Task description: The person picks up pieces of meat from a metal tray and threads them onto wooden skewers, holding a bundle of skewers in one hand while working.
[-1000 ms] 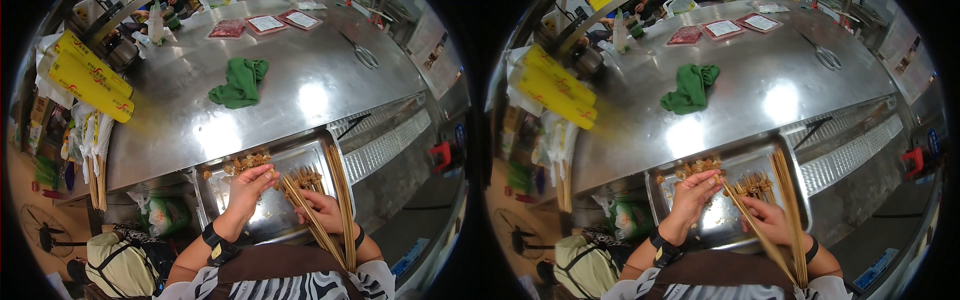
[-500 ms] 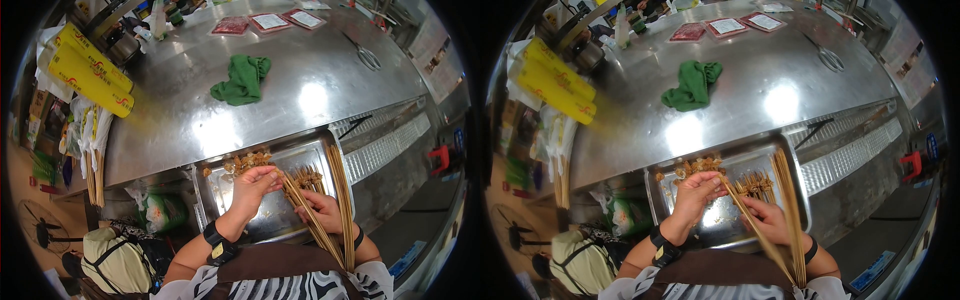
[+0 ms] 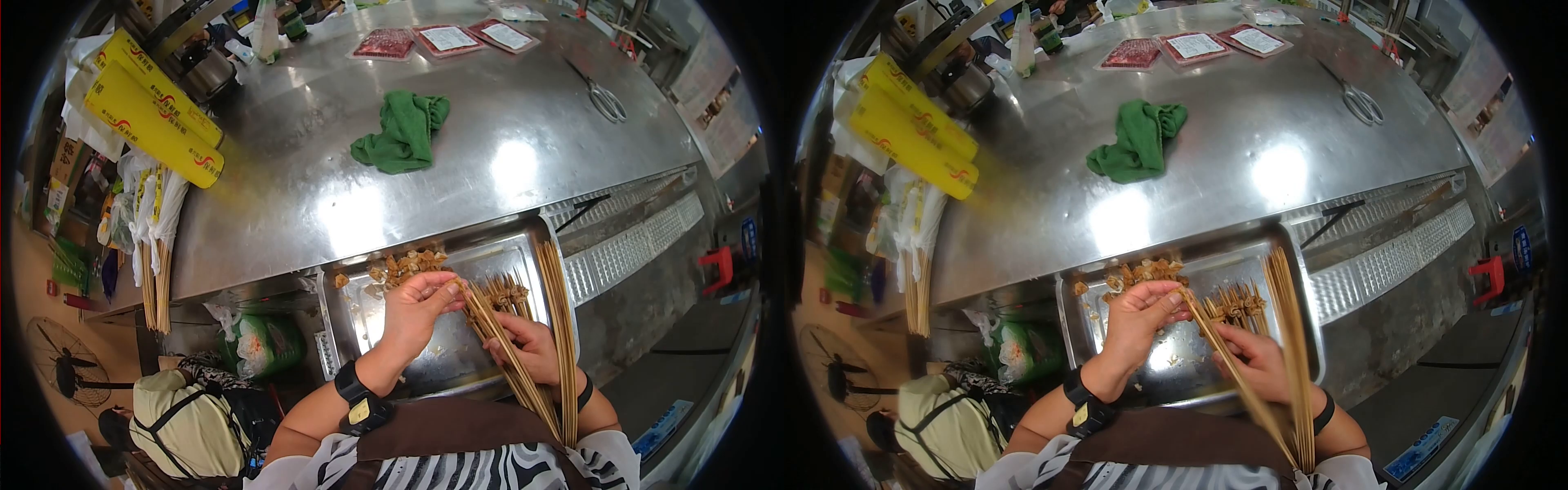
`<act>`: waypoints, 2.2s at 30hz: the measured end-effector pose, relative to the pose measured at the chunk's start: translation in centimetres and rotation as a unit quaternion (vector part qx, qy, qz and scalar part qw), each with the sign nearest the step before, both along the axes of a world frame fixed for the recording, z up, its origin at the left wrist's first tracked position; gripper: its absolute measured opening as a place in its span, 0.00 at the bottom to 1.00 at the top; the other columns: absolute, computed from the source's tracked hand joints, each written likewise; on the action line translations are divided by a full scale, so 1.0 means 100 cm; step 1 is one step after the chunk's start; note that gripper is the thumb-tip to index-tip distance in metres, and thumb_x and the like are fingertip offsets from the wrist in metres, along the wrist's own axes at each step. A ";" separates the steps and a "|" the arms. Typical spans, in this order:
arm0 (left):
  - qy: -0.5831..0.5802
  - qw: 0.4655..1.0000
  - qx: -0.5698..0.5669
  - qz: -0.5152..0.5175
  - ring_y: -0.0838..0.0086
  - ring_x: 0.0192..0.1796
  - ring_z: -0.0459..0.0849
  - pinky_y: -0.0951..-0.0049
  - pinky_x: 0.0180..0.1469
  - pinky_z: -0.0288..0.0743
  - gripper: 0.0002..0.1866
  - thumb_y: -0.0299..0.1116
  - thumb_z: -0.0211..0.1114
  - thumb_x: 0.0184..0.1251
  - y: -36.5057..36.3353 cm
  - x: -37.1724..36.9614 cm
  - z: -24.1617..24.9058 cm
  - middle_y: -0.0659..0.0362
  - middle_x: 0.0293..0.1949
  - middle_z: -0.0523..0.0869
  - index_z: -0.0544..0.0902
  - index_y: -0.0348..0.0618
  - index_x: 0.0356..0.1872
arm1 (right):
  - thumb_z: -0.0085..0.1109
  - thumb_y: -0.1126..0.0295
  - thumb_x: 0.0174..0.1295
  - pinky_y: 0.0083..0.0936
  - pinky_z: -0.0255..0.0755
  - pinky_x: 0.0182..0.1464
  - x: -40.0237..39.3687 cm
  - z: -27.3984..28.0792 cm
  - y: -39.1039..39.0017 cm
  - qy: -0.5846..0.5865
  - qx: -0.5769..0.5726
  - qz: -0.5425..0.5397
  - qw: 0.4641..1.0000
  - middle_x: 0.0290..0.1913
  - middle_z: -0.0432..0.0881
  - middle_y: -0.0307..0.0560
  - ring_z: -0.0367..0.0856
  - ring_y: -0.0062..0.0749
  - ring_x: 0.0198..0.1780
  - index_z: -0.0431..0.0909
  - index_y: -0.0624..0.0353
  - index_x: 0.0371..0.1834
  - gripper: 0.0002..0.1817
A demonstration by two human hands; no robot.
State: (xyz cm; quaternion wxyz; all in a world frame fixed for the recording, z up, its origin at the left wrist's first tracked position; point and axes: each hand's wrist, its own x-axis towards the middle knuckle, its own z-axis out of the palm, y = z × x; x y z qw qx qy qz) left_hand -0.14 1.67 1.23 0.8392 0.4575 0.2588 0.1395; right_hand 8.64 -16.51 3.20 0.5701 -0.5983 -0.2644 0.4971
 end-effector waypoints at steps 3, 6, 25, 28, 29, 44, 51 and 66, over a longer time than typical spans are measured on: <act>-0.001 1.000 0.020 0.002 0.70 0.40 0.83 0.71 0.44 0.81 0.09 0.22 0.58 0.63 -0.001 0.000 -0.001 0.51 0.40 0.83 0.77 0.33 0.43 | 0.53 0.78 0.61 0.12 0.63 0.28 0.000 -0.002 0.000 -0.015 -0.001 0.004 1.000 0.23 0.71 0.32 0.67 0.12 0.26 0.63 0.63 0.63 0.25; -0.010 0.999 0.051 0.007 0.71 0.40 0.83 0.72 0.44 0.80 0.09 0.22 0.58 0.63 -0.002 0.001 -0.005 0.51 0.40 0.83 0.76 0.33 0.43 | 0.54 0.78 0.61 0.12 0.63 0.28 0.001 -0.005 -0.001 -0.023 0.006 0.008 1.000 0.23 0.71 0.32 0.67 0.12 0.26 0.63 0.64 0.63 0.25; -0.030 0.997 0.072 0.003 0.75 0.40 0.82 0.77 0.45 0.78 0.08 0.21 0.59 0.62 -0.023 -0.002 -0.001 0.55 0.38 0.83 0.77 0.30 0.42 | 0.51 0.71 0.65 0.10 0.64 0.27 0.000 -0.004 -0.001 -0.009 0.015 -0.005 1.000 0.32 0.76 0.37 0.70 0.12 0.26 0.61 0.64 0.63 0.24; -0.017 0.995 0.094 -0.001 0.74 0.40 0.82 0.74 0.44 0.79 0.08 0.23 0.58 0.64 -0.018 -0.002 -0.003 0.55 0.38 0.83 0.77 0.32 0.42 | 0.50 0.71 0.65 0.10 0.64 0.27 0.000 -0.003 -0.001 0.031 0.013 -0.008 0.999 0.32 0.76 0.37 0.70 0.12 0.25 0.61 0.64 0.63 0.24; -0.018 0.995 0.094 -0.001 0.74 0.40 0.82 0.74 0.44 0.79 0.08 0.23 0.58 0.64 -0.017 -0.001 -0.001 0.55 0.38 0.83 0.77 0.32 0.42 | 0.51 0.71 0.65 0.10 0.64 0.27 -0.001 -0.004 -0.001 0.034 0.015 -0.006 0.999 0.32 0.75 0.37 0.70 0.12 0.25 0.61 0.64 0.63 0.23; -0.008 0.987 -0.158 -0.015 0.68 0.42 0.83 0.64 0.47 0.77 0.09 0.29 0.55 0.67 -0.009 0.001 -0.007 0.53 0.39 0.83 0.79 0.37 0.42 | 0.52 0.74 0.64 0.11 0.63 0.29 -0.001 -0.002 0.000 0.057 0.013 -0.008 0.998 0.26 0.71 0.32 0.68 0.12 0.26 0.62 0.63 0.63 0.24; -0.011 0.979 -0.203 -0.031 0.67 0.43 0.82 0.66 0.48 0.76 0.10 0.31 0.55 0.67 -0.012 0.001 -0.010 0.52 0.40 0.83 0.79 0.37 0.42 | 0.51 0.75 0.64 0.11 0.65 0.30 0.000 -0.008 -0.001 0.075 0.033 -0.009 0.997 0.29 0.74 0.35 0.70 0.14 0.27 0.61 0.62 0.62 0.23; 0.024 0.984 -0.169 -0.052 0.70 0.42 0.82 0.70 0.48 0.77 0.09 0.29 0.57 0.65 -0.029 -0.003 -0.006 0.52 0.39 0.83 0.80 0.34 0.40 | 0.52 0.76 0.63 0.12 0.66 0.28 -0.002 -0.016 -0.002 0.100 0.068 -0.059 0.991 0.31 0.77 0.40 0.72 0.15 0.27 0.60 0.57 0.42 0.11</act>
